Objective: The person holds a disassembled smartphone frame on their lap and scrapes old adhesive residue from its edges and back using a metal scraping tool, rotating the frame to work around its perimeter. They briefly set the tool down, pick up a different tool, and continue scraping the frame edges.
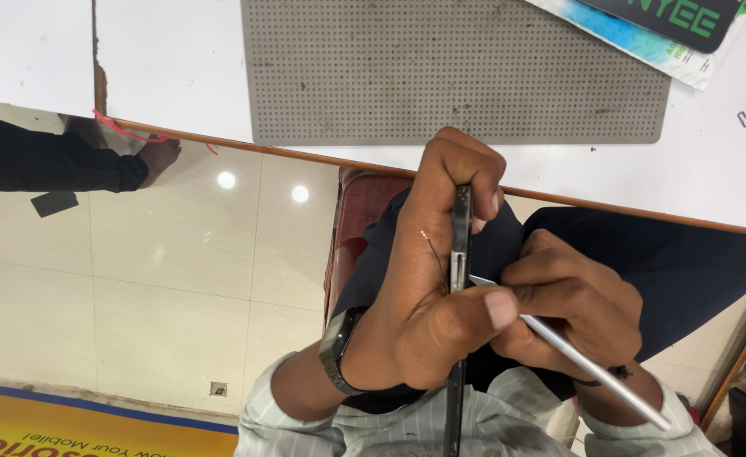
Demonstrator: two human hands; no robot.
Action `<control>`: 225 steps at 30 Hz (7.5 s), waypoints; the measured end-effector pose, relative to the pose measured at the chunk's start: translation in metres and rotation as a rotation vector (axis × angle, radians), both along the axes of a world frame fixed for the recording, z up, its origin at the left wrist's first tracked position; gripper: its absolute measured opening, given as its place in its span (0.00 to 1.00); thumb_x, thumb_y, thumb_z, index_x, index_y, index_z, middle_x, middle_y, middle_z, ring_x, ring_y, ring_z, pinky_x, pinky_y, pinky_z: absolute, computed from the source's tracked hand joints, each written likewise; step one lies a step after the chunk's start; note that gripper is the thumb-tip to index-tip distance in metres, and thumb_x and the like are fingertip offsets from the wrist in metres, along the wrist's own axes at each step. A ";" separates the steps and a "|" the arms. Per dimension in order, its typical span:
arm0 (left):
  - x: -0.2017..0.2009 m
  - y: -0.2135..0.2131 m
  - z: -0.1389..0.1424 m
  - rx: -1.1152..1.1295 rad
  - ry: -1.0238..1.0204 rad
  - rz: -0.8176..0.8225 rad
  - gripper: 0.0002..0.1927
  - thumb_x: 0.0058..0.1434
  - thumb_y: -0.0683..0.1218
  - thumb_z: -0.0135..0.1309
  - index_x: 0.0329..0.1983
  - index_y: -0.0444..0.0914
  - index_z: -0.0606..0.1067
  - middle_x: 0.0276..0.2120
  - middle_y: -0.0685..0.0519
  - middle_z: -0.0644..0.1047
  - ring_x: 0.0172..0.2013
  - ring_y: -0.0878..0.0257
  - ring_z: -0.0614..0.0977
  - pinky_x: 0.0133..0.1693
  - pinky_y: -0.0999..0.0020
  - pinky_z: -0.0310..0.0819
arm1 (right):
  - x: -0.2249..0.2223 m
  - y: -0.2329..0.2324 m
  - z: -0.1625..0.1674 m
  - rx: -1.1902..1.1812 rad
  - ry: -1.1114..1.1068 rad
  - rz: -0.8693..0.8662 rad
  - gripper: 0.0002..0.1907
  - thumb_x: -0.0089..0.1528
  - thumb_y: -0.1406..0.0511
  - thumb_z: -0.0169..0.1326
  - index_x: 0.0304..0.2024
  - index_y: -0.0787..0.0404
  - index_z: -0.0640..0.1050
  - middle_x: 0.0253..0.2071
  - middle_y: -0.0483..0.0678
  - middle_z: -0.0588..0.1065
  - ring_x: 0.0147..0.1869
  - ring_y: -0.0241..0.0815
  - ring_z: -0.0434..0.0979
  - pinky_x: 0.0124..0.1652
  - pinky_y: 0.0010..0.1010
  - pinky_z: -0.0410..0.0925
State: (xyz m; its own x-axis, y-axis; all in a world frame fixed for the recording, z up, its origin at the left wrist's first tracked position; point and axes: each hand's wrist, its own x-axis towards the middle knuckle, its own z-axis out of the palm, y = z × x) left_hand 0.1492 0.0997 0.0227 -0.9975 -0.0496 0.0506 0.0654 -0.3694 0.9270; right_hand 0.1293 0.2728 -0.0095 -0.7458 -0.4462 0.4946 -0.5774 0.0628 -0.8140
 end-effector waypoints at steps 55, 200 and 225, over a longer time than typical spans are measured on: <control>0.000 -0.005 0.011 0.086 -0.050 -0.085 0.24 0.60 0.58 0.54 0.45 0.38 0.62 0.39 0.53 0.60 0.36 0.66 0.61 0.42 0.72 0.57 | 0.008 0.001 -0.015 -0.014 0.014 -0.061 0.14 0.63 0.64 0.64 0.39 0.67 0.73 0.36 0.55 0.77 0.28 0.34 0.72 0.27 0.24 0.63; 0.001 -0.004 -0.011 0.230 -0.023 0.086 0.28 0.56 0.59 0.62 0.43 0.39 0.61 0.38 0.52 0.58 0.36 0.65 0.60 0.42 0.71 0.59 | 0.024 -0.022 0.026 0.282 0.067 -0.207 0.13 0.57 0.73 0.67 0.42 0.72 0.79 0.30 0.49 0.74 0.28 0.36 0.72 0.26 0.27 0.62; -0.001 -0.007 0.008 0.258 -0.074 0.060 0.27 0.51 0.58 0.59 0.43 0.39 0.61 0.41 0.51 0.58 0.36 0.64 0.60 0.44 0.70 0.58 | 0.024 -0.021 0.026 0.280 0.057 -0.222 0.11 0.58 0.72 0.65 0.41 0.71 0.80 0.26 0.47 0.72 0.26 0.36 0.68 0.25 0.27 0.60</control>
